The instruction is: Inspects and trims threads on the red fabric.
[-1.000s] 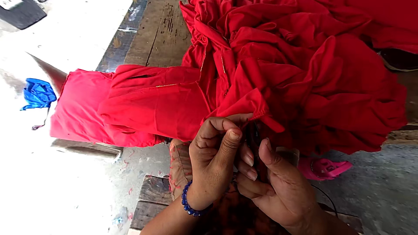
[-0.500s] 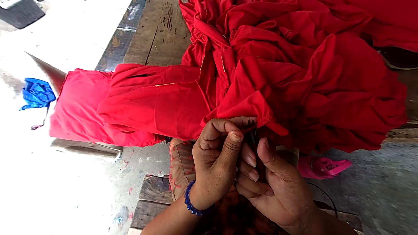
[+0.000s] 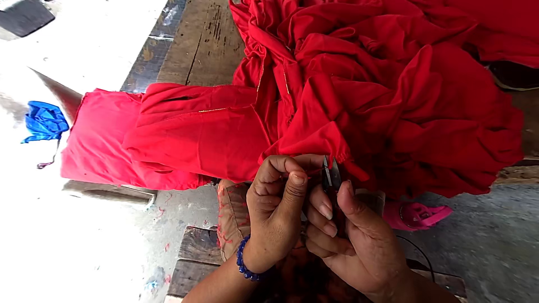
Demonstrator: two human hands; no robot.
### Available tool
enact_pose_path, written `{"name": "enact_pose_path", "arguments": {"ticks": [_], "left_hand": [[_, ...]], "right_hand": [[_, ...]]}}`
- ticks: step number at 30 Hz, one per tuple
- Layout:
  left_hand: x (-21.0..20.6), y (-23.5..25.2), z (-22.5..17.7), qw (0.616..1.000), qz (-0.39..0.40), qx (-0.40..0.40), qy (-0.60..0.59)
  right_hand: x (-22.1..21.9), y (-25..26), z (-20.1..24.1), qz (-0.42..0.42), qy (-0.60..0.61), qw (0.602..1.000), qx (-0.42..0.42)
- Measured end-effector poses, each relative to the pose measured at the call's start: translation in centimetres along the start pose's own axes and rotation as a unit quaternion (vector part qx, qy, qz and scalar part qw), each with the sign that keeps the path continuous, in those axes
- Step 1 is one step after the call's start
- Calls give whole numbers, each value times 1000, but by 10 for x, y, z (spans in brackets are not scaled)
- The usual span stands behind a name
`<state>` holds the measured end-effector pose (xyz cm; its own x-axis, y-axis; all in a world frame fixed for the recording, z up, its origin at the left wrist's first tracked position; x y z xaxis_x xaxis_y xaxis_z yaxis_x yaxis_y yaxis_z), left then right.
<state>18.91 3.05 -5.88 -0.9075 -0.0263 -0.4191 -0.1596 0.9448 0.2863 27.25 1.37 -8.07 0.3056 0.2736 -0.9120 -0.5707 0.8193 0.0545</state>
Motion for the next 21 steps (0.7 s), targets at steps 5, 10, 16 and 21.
{"name": "enact_pose_path", "arguments": {"ticks": [5,10,16,21], "left_hand": [[2,2,2,999,3,-1,-32],[10,6,-5,998,-5,7,-65],[4,9,-19,998,-1,-43,46],[63,12,-33,978,-113,-63,164]], "right_hand": [[2,0,4,9,-22,1000,18],[-13,-20,69,28,-462,823,329],[-2,0,85,-40,-531,774,343],[41,8,79,-202,-204,926,245]]}}
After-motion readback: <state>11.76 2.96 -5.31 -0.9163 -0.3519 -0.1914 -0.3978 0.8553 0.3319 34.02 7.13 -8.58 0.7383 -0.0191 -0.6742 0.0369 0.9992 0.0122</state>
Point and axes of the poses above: each hand's wrist, its own y-axis towards the middle knuckle, its own x-axis out of the back of the hand, z = x × y, the point moved 10 cm from there along y, towards the middle knuckle, and after that the axes turned 8 degrees about x, right-handed, at the moved point
